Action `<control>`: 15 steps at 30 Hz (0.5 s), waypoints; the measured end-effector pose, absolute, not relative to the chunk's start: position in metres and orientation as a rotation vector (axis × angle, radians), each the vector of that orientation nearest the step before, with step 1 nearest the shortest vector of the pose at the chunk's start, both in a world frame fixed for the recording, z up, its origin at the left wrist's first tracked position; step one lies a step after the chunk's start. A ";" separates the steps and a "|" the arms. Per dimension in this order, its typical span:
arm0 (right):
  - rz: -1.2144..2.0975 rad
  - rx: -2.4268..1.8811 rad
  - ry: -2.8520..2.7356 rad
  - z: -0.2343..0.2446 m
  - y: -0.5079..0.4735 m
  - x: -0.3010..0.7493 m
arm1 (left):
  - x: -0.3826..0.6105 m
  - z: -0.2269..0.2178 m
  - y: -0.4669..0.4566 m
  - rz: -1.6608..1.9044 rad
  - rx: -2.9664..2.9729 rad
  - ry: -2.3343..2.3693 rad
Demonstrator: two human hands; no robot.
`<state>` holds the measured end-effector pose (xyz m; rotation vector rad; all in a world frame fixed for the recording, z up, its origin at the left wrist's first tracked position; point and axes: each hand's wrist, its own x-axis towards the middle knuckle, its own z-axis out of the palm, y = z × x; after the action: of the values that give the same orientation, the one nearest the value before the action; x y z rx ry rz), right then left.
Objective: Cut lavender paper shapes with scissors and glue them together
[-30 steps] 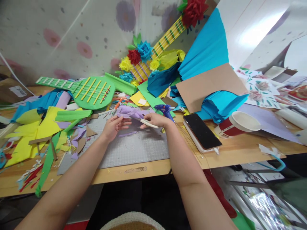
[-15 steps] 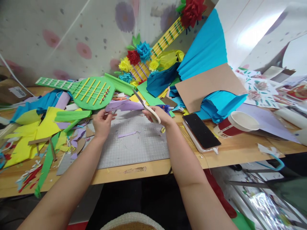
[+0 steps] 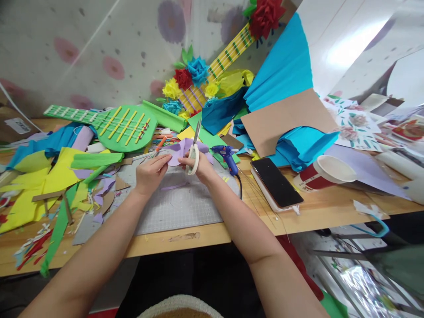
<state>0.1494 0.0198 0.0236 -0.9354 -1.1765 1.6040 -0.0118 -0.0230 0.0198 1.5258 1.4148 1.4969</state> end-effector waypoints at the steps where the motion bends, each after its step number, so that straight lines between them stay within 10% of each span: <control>1: 1.588 -0.948 -1.182 0.024 0.020 0.151 | -0.010 0.019 -0.023 1.530 1.498 1.411; 15: 0.996 -1.236 -1.819 0.026 0.020 0.158 | -0.001 0.014 -0.021 1.401 0.767 1.107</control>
<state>0.1584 0.0196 0.0261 -1.2362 -1.8193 0.9965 -0.0006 -0.0205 0.0136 0.7674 1.1066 1.4013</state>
